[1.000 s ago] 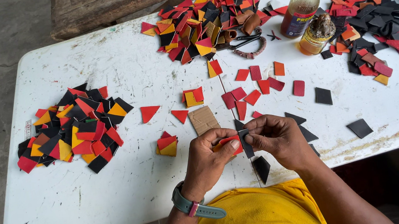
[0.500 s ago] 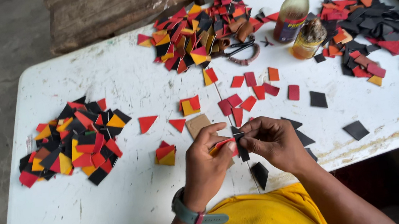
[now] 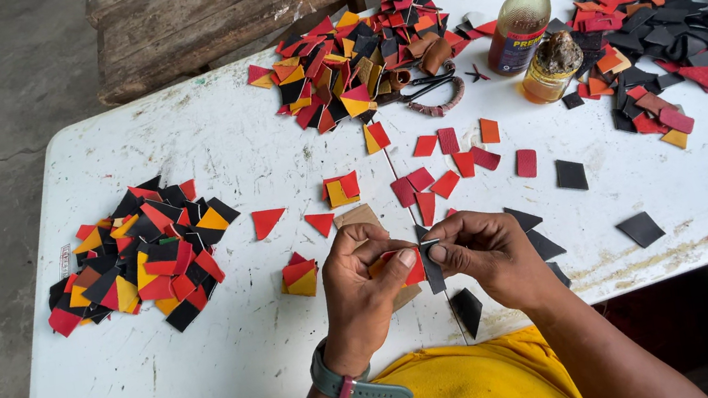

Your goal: The person assembles small colored rubber pieces by hand on a white table. They pick up triangular and rectangular pieces, align them, and press them together to form layered units, placing finished units into a growing pile.

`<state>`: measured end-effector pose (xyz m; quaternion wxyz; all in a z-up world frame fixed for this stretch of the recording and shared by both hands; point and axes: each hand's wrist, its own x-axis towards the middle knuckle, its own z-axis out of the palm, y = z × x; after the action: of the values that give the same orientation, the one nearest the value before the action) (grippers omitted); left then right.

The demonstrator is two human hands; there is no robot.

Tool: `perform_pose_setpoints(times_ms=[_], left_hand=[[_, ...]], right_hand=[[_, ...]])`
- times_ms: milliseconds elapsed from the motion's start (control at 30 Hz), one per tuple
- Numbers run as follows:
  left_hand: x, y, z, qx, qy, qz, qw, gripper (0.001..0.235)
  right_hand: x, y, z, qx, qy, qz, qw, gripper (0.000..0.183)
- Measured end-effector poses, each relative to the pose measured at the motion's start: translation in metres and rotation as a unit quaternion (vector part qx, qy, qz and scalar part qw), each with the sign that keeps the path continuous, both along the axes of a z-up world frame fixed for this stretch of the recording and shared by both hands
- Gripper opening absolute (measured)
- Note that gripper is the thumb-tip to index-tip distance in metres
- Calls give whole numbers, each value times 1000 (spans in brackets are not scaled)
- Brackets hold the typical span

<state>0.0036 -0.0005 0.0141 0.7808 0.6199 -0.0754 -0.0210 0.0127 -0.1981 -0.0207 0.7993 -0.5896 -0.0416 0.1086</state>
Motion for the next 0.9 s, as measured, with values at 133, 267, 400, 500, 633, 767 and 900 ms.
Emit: perform_pose_setpoints(times_ms=[133, 267, 400, 500, 633, 767, 900], left_hand=[[-5, -5, 6, 94, -69, 40, 992, 29], [-9, -9, 4, 101, -55, 48, 992, 29], [-8, -17, 0, 202, -68, 96, 972, 20], [-2, -16, 6, 184, -28, 78, 979, 27], [-4, 0, 13, 22, 36, -11, 999, 45], [-5, 5, 13, -11, 96, -24, 995, 43], [-7, 1, 9, 31, 59, -56, 996, 41]], right_hand=[[1, 0, 4, -70, -18, -18, 997, 17], [-6, 3, 7, -88, -53, -22, 994, 16], [-17, 15, 7, -165, -116, -71, 977, 12], [-8, 20, 10, -158, -138, -93, 973, 12], [3, 7, 13, -24, -8, -54, 998, 19], [-1, -10, 14, -39, 28, 46, 998, 31], [-8, -16, 6, -24, 42, 48, 998, 24]])
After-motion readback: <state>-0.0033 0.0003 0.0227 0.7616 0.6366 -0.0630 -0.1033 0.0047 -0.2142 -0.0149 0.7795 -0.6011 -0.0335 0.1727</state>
